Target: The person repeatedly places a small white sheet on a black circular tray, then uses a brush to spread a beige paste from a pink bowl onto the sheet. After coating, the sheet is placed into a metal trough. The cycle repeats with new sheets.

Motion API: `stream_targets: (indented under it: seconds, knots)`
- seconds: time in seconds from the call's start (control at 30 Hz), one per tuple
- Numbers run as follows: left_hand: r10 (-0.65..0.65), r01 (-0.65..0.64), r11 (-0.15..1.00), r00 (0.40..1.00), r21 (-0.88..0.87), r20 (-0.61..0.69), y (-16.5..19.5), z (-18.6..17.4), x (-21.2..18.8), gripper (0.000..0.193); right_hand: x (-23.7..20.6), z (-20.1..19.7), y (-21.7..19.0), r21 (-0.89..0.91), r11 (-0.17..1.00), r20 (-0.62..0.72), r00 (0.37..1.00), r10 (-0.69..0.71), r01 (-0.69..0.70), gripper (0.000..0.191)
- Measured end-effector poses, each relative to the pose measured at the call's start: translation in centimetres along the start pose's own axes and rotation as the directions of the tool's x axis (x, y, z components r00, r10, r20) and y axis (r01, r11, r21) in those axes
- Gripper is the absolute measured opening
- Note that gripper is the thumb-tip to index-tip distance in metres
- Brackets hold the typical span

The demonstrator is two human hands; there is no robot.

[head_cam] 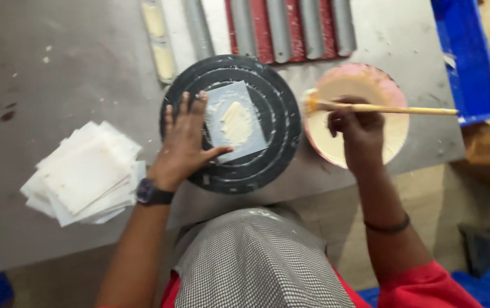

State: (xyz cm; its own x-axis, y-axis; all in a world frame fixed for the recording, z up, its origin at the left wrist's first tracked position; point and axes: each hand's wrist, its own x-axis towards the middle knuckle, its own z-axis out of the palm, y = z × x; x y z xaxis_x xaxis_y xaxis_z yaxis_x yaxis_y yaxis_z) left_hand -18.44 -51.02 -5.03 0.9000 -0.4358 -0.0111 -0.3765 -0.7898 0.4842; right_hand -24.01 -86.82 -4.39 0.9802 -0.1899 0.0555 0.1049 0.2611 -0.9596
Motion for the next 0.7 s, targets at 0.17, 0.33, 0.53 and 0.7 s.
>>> stream_targets:
  seconds: [0.17,0.33,0.53,0.7]
  knots:
    - [-0.066,0.067,0.997,0.998,0.05,-0.025,1.4,1.8,-0.9,0.139,1.4,10.7,2.2,-0.593,0.761,0.246,0.959,-0.141,0.264,0.016]
    - [-0.117,0.117,0.993,0.992,0.003,-0.048,2.3,2.2,-1.2,0.136,3.4,14.9,2.6,-0.73,0.454,0.5,0.852,-0.155,0.511,0.015]
    - [-0.141,0.139,0.99,0.988,-0.039,-0.06,2.7,2.0,-1.0,0.134,3.7,14.7,2.1,-0.685,0.587,0.357,0.901,-0.245,0.431,0.008]
    - [-0.104,0.097,0.993,0.987,-0.063,-0.119,2.6,2.3,-1.3,0.132,2.6,14.6,0.9,-0.831,0.326,0.403,0.892,-0.205,0.451,0.006]
